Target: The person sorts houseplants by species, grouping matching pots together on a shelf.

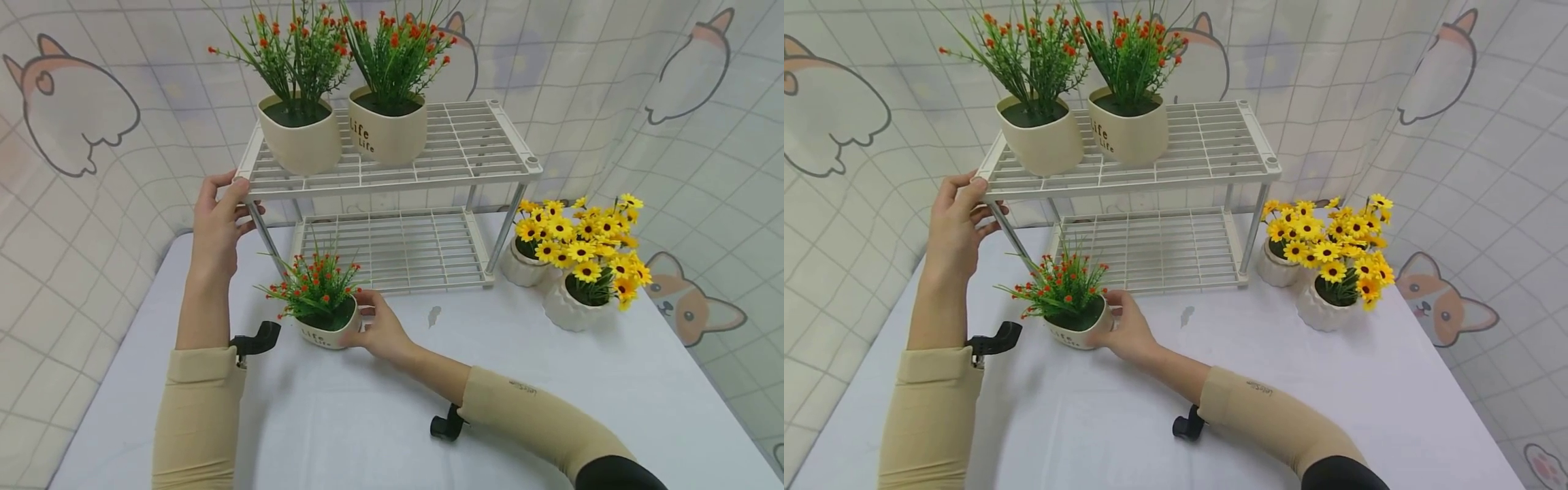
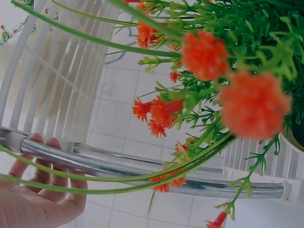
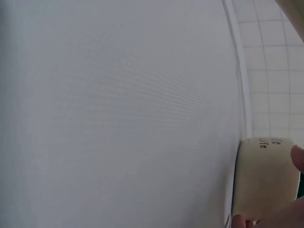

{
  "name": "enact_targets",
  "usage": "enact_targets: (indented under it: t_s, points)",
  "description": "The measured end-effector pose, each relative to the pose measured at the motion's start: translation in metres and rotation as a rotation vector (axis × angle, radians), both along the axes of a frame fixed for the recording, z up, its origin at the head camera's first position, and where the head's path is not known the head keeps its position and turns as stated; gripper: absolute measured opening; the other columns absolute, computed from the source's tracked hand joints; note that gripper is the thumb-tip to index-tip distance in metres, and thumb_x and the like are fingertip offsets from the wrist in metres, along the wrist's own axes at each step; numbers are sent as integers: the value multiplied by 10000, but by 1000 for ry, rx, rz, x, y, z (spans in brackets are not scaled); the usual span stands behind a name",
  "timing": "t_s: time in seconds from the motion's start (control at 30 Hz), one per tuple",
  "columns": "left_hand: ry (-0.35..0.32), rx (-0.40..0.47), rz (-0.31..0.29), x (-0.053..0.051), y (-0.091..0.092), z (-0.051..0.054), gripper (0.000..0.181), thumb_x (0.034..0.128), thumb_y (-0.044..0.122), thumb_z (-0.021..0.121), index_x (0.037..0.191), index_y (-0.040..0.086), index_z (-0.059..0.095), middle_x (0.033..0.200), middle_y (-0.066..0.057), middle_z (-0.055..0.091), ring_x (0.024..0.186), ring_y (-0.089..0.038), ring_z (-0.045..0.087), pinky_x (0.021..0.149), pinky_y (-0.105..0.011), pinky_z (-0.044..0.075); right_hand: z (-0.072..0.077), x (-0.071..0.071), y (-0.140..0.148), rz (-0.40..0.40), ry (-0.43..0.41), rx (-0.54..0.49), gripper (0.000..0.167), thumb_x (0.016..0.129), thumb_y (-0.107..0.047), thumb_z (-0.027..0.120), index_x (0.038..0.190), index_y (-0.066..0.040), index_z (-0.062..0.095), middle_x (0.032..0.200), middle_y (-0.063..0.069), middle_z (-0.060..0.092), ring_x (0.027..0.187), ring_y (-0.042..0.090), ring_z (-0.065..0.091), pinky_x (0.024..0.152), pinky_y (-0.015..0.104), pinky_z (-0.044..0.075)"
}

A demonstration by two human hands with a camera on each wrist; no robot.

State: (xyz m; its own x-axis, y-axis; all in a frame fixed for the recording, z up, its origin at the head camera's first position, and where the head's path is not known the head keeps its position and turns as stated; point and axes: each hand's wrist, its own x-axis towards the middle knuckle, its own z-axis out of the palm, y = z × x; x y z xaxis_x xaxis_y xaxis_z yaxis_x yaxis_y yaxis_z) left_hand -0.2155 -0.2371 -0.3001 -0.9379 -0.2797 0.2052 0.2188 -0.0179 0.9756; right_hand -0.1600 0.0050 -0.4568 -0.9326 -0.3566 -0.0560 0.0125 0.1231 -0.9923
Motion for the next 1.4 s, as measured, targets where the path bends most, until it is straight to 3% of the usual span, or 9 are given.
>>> enact_targets:
  t_s: [0.2,0.5,0.83,1.03,1.27,1.4]
  points:
    - [4,-10,0,0,1,-1,371,1031,342,628,1354,176,551,1098,-43,652,872,-170,640,796,-319,475,-4,-1,-11,-3,53,56,915,744,-44,905,1483,6,368,1427,176,474,1313,363,483,1056,496,433]
    - [-5,25,3,0,0,-1,362,1025,334,642,1340,177,557,1071,-45,644,855,-168,641,782,-307,482,-8,-5,-23,-17,159,128,873,698,-64,932,1408,7,429,1357,135,532,1271,277,515,1103,425,361]
    - [3,26,0,-1,1,-1,375,1025,336,642,1352,176,556,1111,-52,640,871,-170,640,797,-309,483,-2,-3,-15,-23,136,188,845,726,-115,932,1413,-8,453,1351,136,544,1284,288,516,1111,448,366]
    - [-1,27,2,-2,1,-3,356,1023,338,644,1331,181,557,1063,-47,633,859,-167,631,786,-310,473,3,1,2,-4,90,180,895,746,-135,925,1468,-11,410,1411,140,517,1339,305,481,1127,488,345]
    - [6,2,17,-3,1,-4,363,1027,348,634,1342,183,557,1098,-40,642,871,-165,626,797,-313,471,19,12,28,-1,33,140,923,758,-148,921,1503,-57,383,1446,129,481,1372,338,452,1120,538,341]
    - [12,-6,21,-3,1,-4,363,1029,350,630,1343,184,555,1092,-39,641,872,-166,624,806,-324,464,24,17,41,6,20,115,914,764,-153,919,1501,-63,385,1439,142,471,1344,372,485,1078,545,403]
